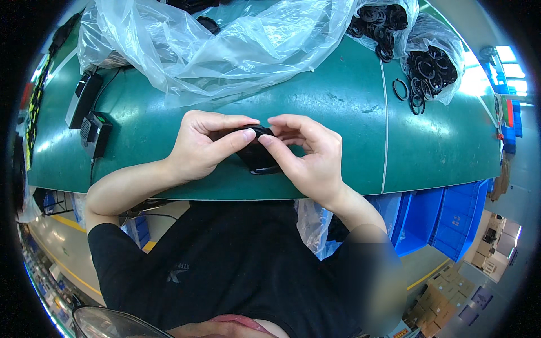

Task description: The person assembles a black housing unit by hand, inserting a plastic ring and a circular component into it.

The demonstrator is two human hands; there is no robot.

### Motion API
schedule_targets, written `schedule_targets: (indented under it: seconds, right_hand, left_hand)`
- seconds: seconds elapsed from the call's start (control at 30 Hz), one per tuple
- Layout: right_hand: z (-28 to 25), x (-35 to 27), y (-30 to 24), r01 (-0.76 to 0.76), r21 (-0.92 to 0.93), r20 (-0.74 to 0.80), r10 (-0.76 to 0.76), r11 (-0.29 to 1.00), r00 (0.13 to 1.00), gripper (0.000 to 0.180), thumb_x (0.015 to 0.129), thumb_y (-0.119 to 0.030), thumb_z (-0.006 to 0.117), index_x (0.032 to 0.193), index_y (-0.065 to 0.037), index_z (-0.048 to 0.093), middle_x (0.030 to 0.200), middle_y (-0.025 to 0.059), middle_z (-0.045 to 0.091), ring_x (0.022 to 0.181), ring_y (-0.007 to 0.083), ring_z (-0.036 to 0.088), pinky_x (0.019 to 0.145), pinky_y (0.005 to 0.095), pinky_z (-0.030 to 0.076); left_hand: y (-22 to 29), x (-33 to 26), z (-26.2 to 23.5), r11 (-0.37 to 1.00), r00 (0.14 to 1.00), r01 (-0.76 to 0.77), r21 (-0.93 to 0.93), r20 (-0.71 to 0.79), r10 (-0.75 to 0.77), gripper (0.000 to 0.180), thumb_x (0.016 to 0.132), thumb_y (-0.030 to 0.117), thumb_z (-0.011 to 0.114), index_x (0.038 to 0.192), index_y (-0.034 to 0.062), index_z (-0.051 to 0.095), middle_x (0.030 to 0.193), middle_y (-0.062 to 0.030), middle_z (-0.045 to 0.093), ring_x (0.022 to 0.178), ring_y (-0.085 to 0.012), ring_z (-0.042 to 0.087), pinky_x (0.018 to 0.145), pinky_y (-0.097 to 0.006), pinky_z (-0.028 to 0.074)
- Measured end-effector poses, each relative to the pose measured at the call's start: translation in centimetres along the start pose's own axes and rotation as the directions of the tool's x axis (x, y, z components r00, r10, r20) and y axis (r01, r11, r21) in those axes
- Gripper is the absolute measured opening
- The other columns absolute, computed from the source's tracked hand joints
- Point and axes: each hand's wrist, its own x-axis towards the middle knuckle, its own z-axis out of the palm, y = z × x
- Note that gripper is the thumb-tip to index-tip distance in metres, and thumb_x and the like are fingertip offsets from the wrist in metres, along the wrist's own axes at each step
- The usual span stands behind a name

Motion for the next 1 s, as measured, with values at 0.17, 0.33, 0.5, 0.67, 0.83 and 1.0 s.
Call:
schedule_targets:
  seconds: [0.17,0.33,0.5,0.67,0.83,1.0]
  right_hand:
    - [-0.7,0.2,0.2,-0.128,0.089,0.208,0.108,0.988,0.972,0.013,0.078,-0.003,0.067,0.088,0.005,0.065,0.078,0.0090,0.064,0.070,0.0103,0.060,0.062,0.0201,0.048]
    - [-1.0,0.2,0.1,-0.185,0.045,0.246,0.169,0.982,0.954,0.012,0.081,-0.004,0.065,0.089,0.005,0.065,0.079,0.0078,0.064,0.069,0.0085,0.058,0.061,0.0195,0.046]
    - [-0.6,0.2,0.3,-0.307,0.149,0.199,0.276,0.940,0.940,0.011,0.082,-0.005,0.064,0.088,0.004,0.065,0.078,0.0060,0.064,0.069,0.0070,0.057,0.060,0.0186,0.045]
    - [-1.2,0.3,0.4,-0.219,0.023,0.268,0.205,0.975,0.941,0.010,0.081,-0.006,0.064,0.086,0.004,0.065,0.077,0.0069,0.064,0.069,0.0086,0.059,0.060,0.0191,0.046]
    - [-1.1,-0.3,0.2,-0.196,0.027,0.206,0.186,0.980,0.961,0.009,0.081,-0.005,0.064,0.083,0.004,0.065,0.074,0.0074,0.064,0.066,0.0090,0.059,0.058,0.0200,0.046]
    - [-0.8,0.1,0.2,-0.106,-0.020,0.192,0.108,0.994,0.975,0.008,0.079,-0.003,0.065,0.081,0.004,0.065,0.072,0.0085,0.064,0.064,0.0112,0.060,0.057,0.0211,0.047]
  left_hand:
    - [-0.2,-0.3,-0.1,0.999,0.999,0.034,0.026,-0.003,-0.034,0.017,0.082,0.005,0.061,0.097,-0.0027,0.066,0.085,-0.0085,0.067,0.077,-0.0086,0.060,0.070,-0.021,0.049]
    - [-0.1,-0.2,0.0,0.995,0.996,0.092,-0.037,0.017,-0.091,0.017,0.083,0.005,0.061,0.097,-0.0039,0.066,0.085,-0.0098,0.067,0.078,-0.0109,0.062,0.071,-0.022,0.050]
    - [-0.3,0.0,-0.1,0.986,0.990,0.142,-0.082,0.021,-0.141,0.019,0.084,0.006,0.060,0.099,-0.0053,0.064,0.086,-0.0104,0.066,0.078,-0.0111,0.062,0.072,-0.022,0.050]
    - [-0.4,-0.3,0.1,0.991,0.992,0.120,-0.057,0.056,-0.117,0.019,0.084,0.006,0.061,0.099,-0.0048,0.064,0.087,-0.0107,0.067,0.079,-0.0109,0.062,0.073,-0.023,0.050]
    - [-0.5,-0.2,0.3,0.990,0.987,0.131,-0.060,0.099,-0.125,0.020,0.083,0.006,0.061,0.100,-0.0038,0.064,0.086,-0.0108,0.067,0.080,-0.0107,0.062,0.073,-0.023,0.050]
    - [-0.6,0.1,-0.2,0.987,0.984,0.154,-0.034,0.101,-0.150,0.019,0.084,0.008,0.062,0.099,-0.0032,0.065,0.085,-0.0100,0.067,0.079,-0.0107,0.062,0.072,-0.022,0.050]
